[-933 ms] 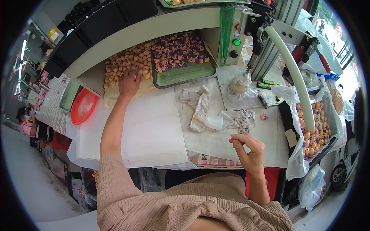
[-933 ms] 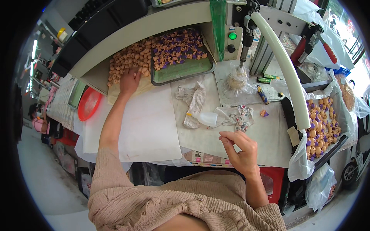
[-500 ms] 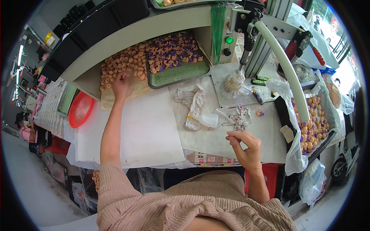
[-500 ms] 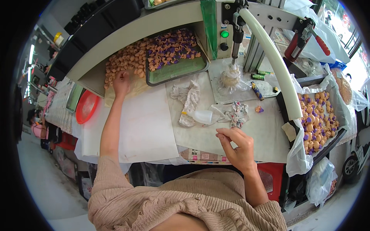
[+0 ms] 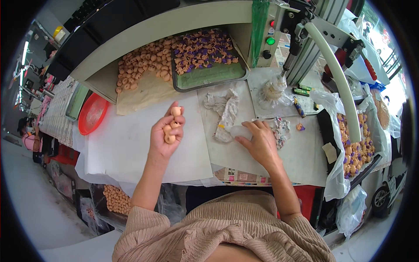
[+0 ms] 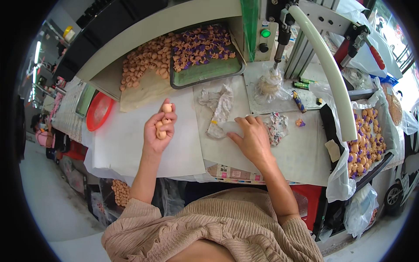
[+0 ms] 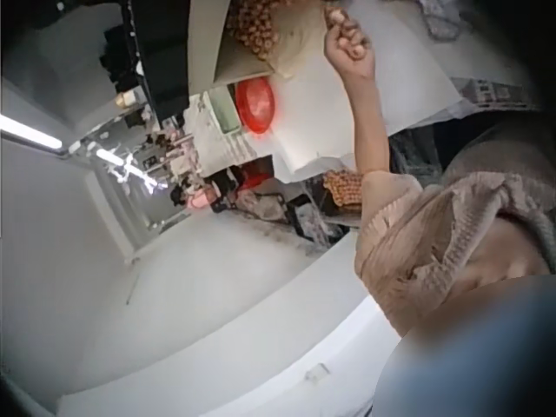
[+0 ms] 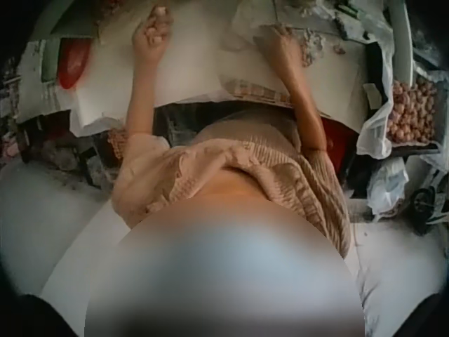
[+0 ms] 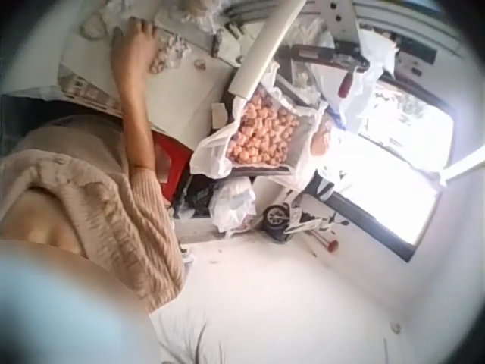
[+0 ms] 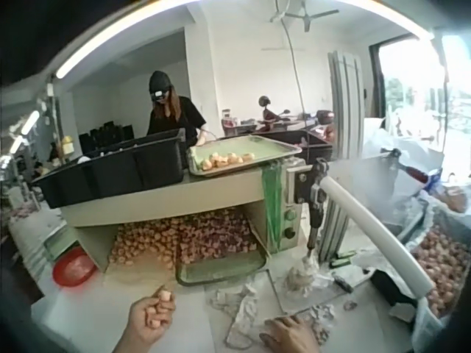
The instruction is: Assembling small plastic doll figurines by applying glue to the necks and attaching the heads.
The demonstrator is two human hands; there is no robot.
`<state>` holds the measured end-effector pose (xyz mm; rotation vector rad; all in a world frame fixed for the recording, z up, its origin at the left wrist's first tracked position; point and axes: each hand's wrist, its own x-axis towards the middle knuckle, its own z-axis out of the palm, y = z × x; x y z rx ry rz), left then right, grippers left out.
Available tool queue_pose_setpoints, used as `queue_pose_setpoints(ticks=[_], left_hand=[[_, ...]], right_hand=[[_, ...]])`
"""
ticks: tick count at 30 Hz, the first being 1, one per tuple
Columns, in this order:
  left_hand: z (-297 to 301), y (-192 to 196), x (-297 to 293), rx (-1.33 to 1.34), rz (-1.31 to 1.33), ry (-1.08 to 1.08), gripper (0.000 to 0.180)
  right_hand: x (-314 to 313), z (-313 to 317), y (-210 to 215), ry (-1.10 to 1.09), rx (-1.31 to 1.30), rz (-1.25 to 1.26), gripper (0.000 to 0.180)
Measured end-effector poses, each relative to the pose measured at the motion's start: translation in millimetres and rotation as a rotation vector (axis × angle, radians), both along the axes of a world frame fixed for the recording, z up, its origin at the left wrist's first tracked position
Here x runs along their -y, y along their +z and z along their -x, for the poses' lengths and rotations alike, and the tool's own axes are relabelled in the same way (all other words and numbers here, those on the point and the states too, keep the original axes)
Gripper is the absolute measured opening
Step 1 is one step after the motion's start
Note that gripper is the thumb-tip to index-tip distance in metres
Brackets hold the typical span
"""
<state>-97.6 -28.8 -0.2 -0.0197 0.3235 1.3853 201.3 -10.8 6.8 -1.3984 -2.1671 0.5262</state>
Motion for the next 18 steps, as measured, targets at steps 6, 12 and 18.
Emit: queue_pose_setpoints(ticks=[6, 12, 18], left_hand=[[-23, -23, 29, 0.143, 0.009, -0.102, 0.036], [-40, -45, 35, 0.227, 0.077, -0.119, 0.029], [-69, -50, 39, 0.365, 0.227, -0.076, 0.029]], right_hand=[[10, 16, -18, 0.032, -0.051, 0.045, 0.038], [29, 18, -23, -0.089, -0.356, 0.083, 0.032], [38, 5, -28, -0.111, -0.742, 0.231, 0.035]])
